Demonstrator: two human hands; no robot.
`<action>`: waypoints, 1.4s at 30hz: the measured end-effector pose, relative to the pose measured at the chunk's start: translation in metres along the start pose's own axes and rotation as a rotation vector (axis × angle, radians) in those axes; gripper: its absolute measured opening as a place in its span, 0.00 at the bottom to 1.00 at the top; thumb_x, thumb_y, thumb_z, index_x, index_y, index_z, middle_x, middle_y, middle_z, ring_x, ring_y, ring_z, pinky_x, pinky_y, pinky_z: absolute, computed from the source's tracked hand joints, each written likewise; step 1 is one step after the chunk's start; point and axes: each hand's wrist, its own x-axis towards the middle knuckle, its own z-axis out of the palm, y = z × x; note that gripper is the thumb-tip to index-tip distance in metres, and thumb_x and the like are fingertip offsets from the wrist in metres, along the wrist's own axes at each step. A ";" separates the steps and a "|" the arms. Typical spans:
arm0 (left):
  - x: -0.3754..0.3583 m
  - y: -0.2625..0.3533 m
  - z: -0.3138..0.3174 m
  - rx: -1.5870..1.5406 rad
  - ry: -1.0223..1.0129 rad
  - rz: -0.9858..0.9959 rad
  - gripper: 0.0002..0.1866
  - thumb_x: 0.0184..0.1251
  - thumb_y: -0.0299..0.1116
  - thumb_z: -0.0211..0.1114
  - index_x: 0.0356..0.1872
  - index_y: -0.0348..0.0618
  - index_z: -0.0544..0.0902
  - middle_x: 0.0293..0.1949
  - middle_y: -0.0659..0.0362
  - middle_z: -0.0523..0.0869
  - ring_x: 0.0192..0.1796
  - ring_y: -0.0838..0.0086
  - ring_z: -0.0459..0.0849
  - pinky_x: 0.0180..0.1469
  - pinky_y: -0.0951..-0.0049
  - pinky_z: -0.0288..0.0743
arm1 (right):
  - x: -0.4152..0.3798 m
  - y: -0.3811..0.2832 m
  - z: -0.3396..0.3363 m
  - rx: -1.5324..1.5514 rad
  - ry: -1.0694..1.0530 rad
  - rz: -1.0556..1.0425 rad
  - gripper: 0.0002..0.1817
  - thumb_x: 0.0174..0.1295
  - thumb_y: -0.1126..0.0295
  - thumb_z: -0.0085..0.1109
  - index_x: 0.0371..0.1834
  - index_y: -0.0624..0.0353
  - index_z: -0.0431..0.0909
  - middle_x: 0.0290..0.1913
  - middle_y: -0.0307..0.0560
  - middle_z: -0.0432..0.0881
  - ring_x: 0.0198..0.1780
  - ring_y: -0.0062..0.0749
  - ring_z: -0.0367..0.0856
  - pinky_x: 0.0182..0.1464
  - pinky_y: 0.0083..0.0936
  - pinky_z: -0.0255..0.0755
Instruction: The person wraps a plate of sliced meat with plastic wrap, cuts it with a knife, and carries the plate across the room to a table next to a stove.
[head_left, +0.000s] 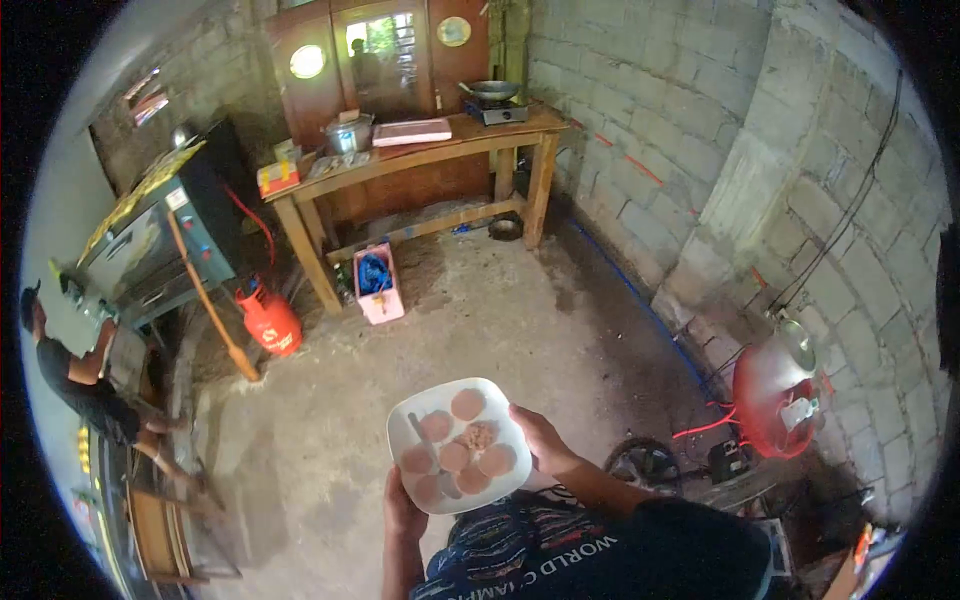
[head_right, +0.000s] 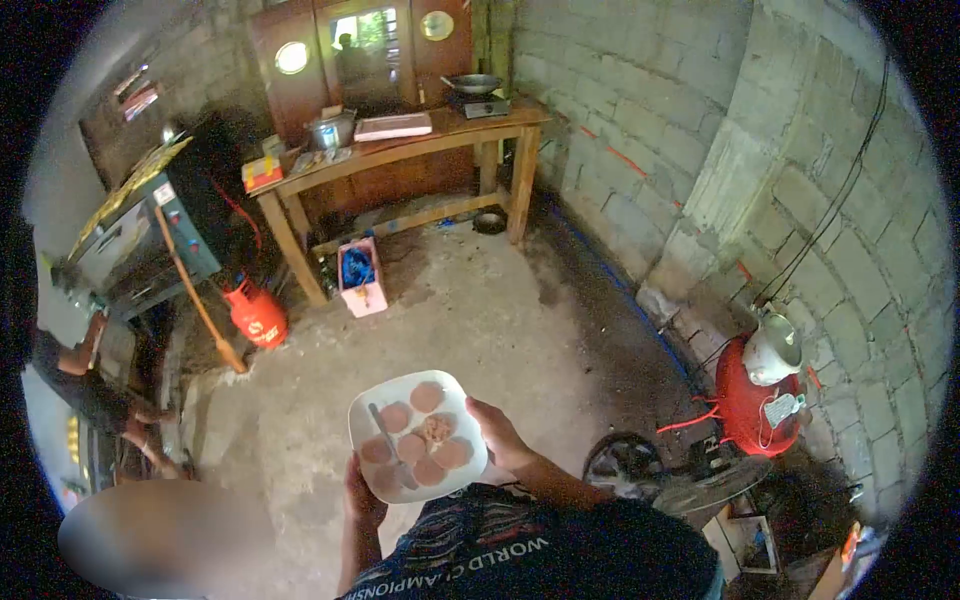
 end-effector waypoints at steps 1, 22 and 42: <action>0.036 0.015 0.020 0.068 -0.046 -0.054 0.33 0.86 0.57 0.46 0.76 0.42 0.72 0.71 0.51 0.79 0.72 0.56 0.77 0.75 0.51 0.71 | 0.021 -0.019 -0.009 0.081 0.026 0.015 0.30 0.84 0.48 0.46 0.71 0.64 0.75 0.64 0.51 0.84 0.63 0.39 0.84 0.67 0.40 0.77; 0.698 0.021 0.299 0.155 -0.159 -0.137 0.27 0.87 0.45 0.50 0.72 0.33 0.75 0.67 0.49 0.83 0.65 0.61 0.84 0.68 0.59 0.78 | 0.493 -0.403 -0.243 0.235 0.206 -0.147 0.33 0.81 0.44 0.47 0.75 0.60 0.72 0.68 0.54 0.81 0.66 0.46 0.81 0.71 0.47 0.73; 1.359 -0.062 0.614 0.171 -0.373 -0.250 0.35 0.84 0.55 0.55 0.80 0.42 0.65 0.77 0.54 0.72 0.71 0.58 0.79 0.70 0.50 0.76 | 0.912 -0.742 -0.576 -0.676 0.602 -0.589 0.22 0.74 0.62 0.61 0.65 0.63 0.78 0.61 0.50 0.86 0.58 0.39 0.86 0.57 0.38 0.81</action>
